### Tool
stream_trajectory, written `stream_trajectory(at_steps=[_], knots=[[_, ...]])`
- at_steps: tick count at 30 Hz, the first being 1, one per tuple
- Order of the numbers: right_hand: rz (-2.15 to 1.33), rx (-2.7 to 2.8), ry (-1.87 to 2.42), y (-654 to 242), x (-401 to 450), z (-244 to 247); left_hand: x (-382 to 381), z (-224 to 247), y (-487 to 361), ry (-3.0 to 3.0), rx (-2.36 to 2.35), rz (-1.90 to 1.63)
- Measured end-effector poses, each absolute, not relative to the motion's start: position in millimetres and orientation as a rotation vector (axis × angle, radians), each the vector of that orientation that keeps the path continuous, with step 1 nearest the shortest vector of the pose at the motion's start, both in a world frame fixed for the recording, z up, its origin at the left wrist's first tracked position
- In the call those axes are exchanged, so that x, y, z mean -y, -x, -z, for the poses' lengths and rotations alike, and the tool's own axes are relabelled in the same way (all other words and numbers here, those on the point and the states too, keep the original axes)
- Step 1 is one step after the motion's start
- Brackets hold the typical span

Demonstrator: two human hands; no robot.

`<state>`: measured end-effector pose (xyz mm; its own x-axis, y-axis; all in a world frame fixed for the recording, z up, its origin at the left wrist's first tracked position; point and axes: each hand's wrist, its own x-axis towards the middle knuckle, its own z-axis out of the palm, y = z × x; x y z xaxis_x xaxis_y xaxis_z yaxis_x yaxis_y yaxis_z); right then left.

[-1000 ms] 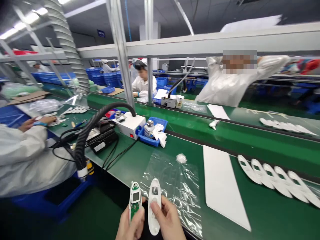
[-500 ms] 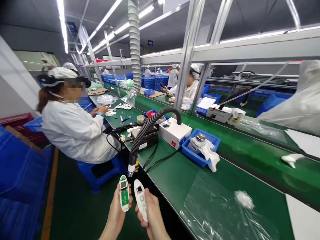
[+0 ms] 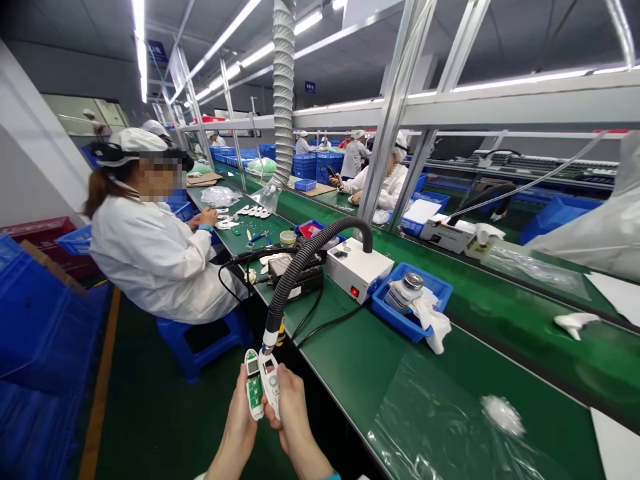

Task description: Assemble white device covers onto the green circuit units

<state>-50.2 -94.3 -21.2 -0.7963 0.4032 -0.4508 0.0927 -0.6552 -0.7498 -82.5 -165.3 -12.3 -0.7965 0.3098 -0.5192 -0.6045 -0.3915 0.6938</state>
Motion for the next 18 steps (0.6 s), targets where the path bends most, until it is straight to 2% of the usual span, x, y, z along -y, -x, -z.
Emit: stream_trajectory(at_steps=[6,18], knots=[[-2.601,1.232,0.864,67,112,19,185,9,92,0.469,-1.35,-2.242],[-2.524,1.248,0.829,45,89,21,159,18,79,0.382,-1.386,-2.187]])
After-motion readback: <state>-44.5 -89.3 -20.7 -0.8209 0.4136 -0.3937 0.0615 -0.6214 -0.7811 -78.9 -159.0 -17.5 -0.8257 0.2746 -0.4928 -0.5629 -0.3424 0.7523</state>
